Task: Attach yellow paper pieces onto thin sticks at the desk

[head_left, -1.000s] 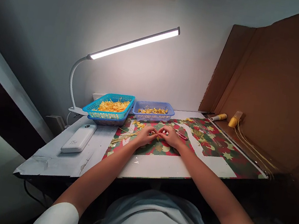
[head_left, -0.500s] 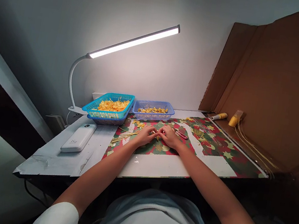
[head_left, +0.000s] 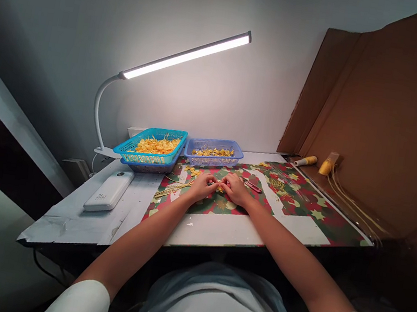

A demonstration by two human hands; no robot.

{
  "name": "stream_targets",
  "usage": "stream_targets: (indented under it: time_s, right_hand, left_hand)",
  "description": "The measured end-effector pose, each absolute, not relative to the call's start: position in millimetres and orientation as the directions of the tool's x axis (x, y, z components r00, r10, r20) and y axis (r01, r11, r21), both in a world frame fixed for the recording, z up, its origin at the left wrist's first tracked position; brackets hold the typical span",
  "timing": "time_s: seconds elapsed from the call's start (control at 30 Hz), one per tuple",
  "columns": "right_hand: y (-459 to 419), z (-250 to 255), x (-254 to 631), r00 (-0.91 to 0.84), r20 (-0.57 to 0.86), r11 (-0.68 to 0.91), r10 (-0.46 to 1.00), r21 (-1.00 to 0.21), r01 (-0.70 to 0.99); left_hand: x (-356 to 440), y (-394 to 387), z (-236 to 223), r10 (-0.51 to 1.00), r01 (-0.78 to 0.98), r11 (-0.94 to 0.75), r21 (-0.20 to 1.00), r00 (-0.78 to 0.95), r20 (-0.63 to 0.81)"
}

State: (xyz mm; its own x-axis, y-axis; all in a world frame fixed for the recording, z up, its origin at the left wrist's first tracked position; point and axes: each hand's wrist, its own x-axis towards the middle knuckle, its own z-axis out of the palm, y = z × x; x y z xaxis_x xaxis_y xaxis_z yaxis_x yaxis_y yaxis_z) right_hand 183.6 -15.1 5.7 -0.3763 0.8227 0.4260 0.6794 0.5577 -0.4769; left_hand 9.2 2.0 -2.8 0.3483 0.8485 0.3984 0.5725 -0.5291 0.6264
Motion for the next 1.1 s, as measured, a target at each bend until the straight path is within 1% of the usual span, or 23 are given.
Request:
stream_targets:
  time_s: [0.27, 0.4, 0.63, 0.83, 1.1]
  right_hand:
    - [-9, -3, 184, -0.389, 0.467, 0.592, 0.794, -0.451, 0.667]
    - [-6, -5, 184, -0.397, 0.493, 0.617, 0.774, -0.444, 0.65]
    - [-6, -6, 184, -0.403, 0.498, 0.622, 0.768, -0.433, 0.652]
    - [-7, -6, 182, -0.397, 0.481, 0.603, 0.782, -0.42, 0.679]
    - [-8, -5, 182, -0.395, 0.475, 0.604, 0.786, -0.458, 0.652]
  left_hand:
    - [14, 2, -1, 0.852, 0.609, -0.522, 0.598, 0.341, 0.396]
    - [14, 1, 0, 0.859, 0.594, -0.513, 0.62, 0.345, 0.379]
    - [15, 1, 1, 0.87, 0.562, -0.492, 0.665, 0.346, 0.351]
    - [16, 4, 1, 0.852, 0.576, -0.521, 0.63, 0.398, 0.341]
    - [14, 12, -4, 0.833, 0.554, -0.548, 0.627, 0.431, 0.347]
